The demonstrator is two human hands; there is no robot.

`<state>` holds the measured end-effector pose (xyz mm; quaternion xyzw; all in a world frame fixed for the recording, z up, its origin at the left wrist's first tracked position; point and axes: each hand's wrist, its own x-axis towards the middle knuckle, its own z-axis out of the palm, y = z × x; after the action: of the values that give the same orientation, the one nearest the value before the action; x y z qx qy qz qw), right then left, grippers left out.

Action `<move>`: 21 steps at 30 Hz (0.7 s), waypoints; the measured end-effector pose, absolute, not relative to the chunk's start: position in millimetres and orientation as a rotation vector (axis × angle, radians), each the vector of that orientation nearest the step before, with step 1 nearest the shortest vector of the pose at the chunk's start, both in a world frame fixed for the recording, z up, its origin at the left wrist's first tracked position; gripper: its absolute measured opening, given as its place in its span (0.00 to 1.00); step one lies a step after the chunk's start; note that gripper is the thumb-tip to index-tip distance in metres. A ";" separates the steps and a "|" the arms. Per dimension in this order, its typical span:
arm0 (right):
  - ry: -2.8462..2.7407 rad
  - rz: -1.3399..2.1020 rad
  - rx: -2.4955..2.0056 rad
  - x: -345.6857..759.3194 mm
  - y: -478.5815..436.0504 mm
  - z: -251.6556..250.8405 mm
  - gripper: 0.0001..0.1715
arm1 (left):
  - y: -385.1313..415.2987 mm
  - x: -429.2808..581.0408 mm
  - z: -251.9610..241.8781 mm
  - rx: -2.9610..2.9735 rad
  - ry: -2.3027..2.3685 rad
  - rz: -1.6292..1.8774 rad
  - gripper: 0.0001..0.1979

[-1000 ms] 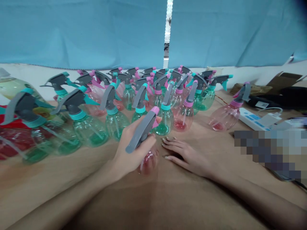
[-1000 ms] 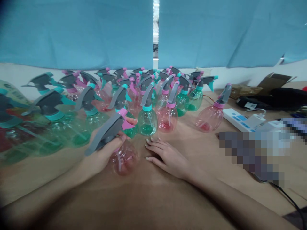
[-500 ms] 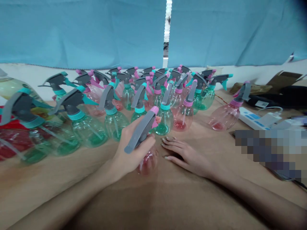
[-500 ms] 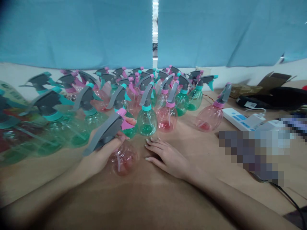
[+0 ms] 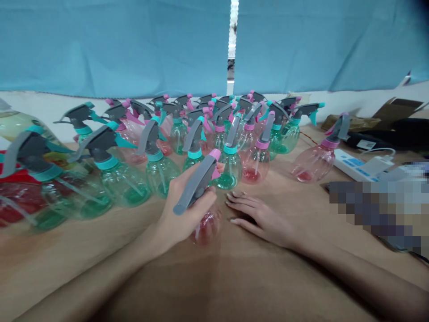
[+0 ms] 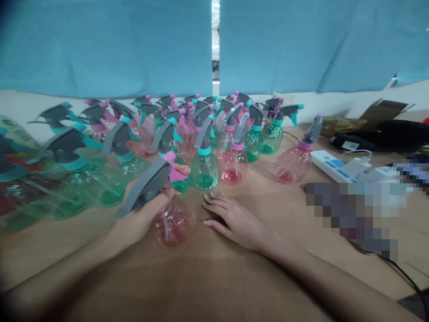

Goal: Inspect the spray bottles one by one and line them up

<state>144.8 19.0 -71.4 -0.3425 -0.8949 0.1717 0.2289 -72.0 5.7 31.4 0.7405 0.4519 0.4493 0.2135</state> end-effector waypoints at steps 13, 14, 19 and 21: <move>-2.456 0.444 -0.935 143.5 19.2 -71.3 0.28 | 4.8 -70.0 34.0 2.012 1.305 1.136 0.07; -2.452 0.443 -0.933 143.4 19.1 -71.2 0.27 | 4.6 -70.0 34.1 2.009 1.309 1.138 0.07; -2.465 0.439 -0.926 143.3 19.4 -70.6 0.27 | 4.1 -70.9 33.5 1.974 1.284 1.138 0.07; -2.478 0.438 -0.939 143.3 19.4 -70.3 0.27 | 3.7 -70.9 33.4 1.962 1.280 1.126 0.09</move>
<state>143.3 19.4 -70.3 -0.3404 -0.8988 0.1587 0.2261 -70.9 3.7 33.4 0.7273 0.4743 0.4175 0.2679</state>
